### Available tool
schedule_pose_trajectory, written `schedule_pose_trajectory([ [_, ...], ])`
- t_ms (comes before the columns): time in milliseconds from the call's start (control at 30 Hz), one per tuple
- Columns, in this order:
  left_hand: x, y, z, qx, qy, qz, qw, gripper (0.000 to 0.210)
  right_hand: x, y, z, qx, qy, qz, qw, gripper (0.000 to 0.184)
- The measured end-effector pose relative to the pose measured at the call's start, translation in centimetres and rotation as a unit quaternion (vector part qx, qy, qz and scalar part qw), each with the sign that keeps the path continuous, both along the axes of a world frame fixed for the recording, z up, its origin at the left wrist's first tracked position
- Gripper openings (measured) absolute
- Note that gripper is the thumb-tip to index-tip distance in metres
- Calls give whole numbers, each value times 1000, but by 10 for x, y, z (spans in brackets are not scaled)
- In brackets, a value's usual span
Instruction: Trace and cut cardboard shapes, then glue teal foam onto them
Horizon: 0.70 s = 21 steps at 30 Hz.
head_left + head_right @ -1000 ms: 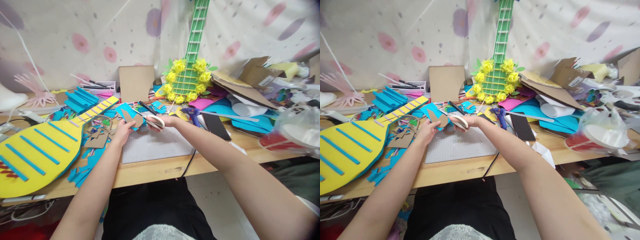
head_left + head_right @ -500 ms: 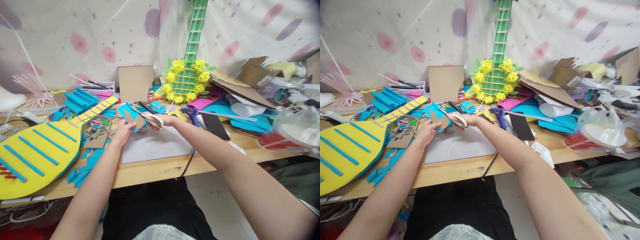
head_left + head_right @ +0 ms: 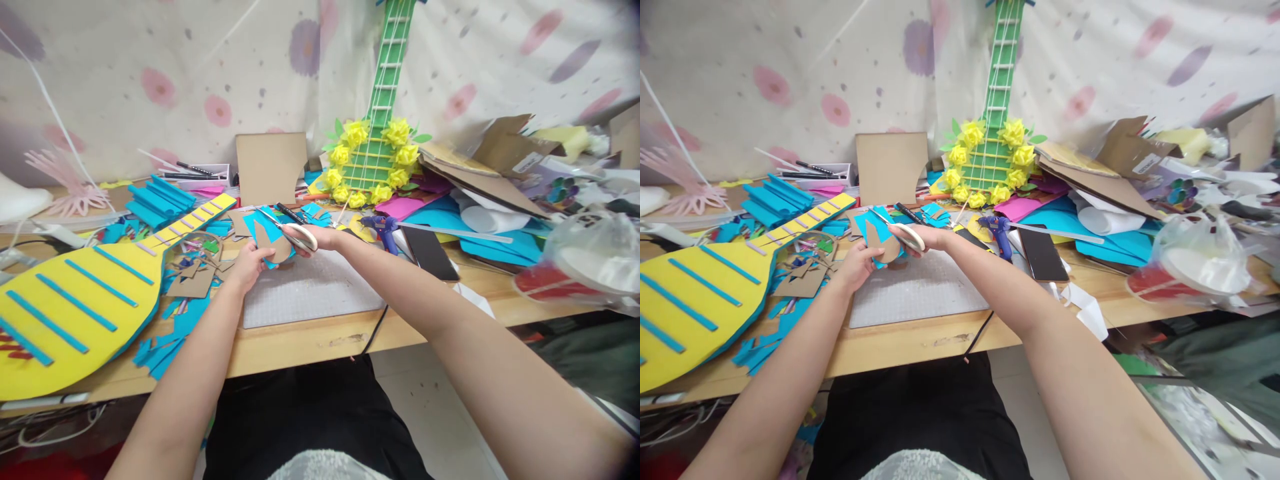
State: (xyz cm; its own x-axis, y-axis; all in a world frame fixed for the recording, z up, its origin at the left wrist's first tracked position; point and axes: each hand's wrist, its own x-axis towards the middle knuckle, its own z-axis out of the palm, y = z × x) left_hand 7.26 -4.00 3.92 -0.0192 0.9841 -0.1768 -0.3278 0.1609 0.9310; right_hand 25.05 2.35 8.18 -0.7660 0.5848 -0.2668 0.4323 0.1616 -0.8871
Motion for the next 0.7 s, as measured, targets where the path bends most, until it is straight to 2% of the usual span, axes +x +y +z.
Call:
schedule_pose_trajectory([
  [200,-2,-1,4,1,5,-2,1000,36,-6,0,4,13,13,-55,998,51],
  [333,-1,0,1,3,6,-5,1000,37,-3,2,2,-4,36,-76,996,54],
  [400,-2,2,-3,15,11,19,1000,39,-2,3,2,-4,55,-105,993,54],
  [500,-4,7,-10,44,14,89,995,41,0,3,0,9,68,-174,982,51],
  [600,-5,10,-12,55,10,154,986,40,8,-1,-6,57,39,-205,976,48],
  [700,-4,11,-11,60,-4,179,982,38,22,-11,-14,167,-38,-194,966,47],
])
